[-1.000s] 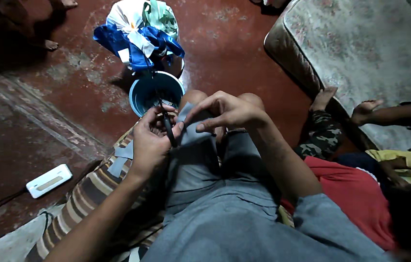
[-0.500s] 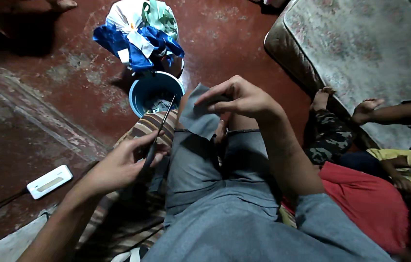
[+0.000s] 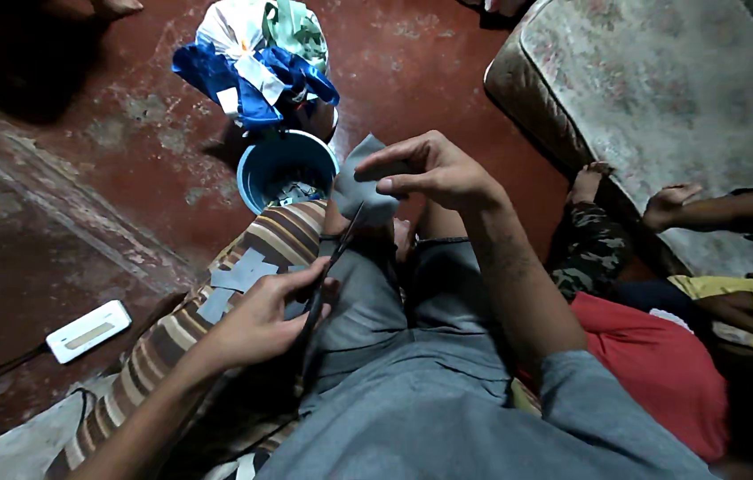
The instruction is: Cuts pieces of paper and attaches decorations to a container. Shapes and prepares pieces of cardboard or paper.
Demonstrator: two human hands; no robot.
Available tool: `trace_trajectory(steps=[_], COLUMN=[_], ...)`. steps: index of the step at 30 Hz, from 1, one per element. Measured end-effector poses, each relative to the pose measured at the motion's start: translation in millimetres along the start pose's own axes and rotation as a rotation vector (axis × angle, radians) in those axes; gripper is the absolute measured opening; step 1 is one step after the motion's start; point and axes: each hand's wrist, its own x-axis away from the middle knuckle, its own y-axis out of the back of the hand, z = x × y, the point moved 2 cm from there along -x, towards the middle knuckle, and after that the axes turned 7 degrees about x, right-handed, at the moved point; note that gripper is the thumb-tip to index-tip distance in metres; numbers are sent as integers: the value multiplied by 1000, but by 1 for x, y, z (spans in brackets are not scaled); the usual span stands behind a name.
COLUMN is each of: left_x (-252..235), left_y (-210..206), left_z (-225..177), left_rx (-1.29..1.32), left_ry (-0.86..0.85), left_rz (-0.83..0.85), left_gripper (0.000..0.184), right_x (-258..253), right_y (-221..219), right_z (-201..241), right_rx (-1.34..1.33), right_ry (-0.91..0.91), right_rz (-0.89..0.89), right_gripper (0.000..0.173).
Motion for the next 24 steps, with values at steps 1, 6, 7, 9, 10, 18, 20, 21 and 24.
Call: trace_trajectory(steps=[1, 6, 7, 9, 10, 18, 20, 21, 24], left_x=[-1, 9, 11, 10, 8, -2, -3, -4, -5], left_y=[0, 11, 13, 15, 13, -2, -4, -4, -5], left_z=[0, 0, 1, 5, 7, 7, 7, 7, 10], left_rx=[-6, -21, -22, -3, 17, 44, 17, 3, -63], left_ry=[5, 17, 31, 68, 63, -30, -22, -18, -14], left_rz=[-1, -131, -162, -141, -102, -54, -68, -75, -92], left_gripper=[66, 62, 64, 67, 68, 63, 60, 60, 60], right_x=[0, 8, 11, 10, 8, 3, 3, 3, 2], right_y=[0, 5, 4, 2, 1, 1, -1, -1, -1], right_z=[-2, 11, 16, 22, 24, 7, 5, 4, 2], right_rx=[-2, -34, -22, -22, -25, 26, 13, 2, -19], right_ry=[0, 60, 69, 102, 117, 45, 28, 25, 38], right_rz=[1, -22, -23, 10, 26, 64, 78, 78, 91], right_gripper=[32, 32, 31, 31, 32, 32, 34, 35, 36])
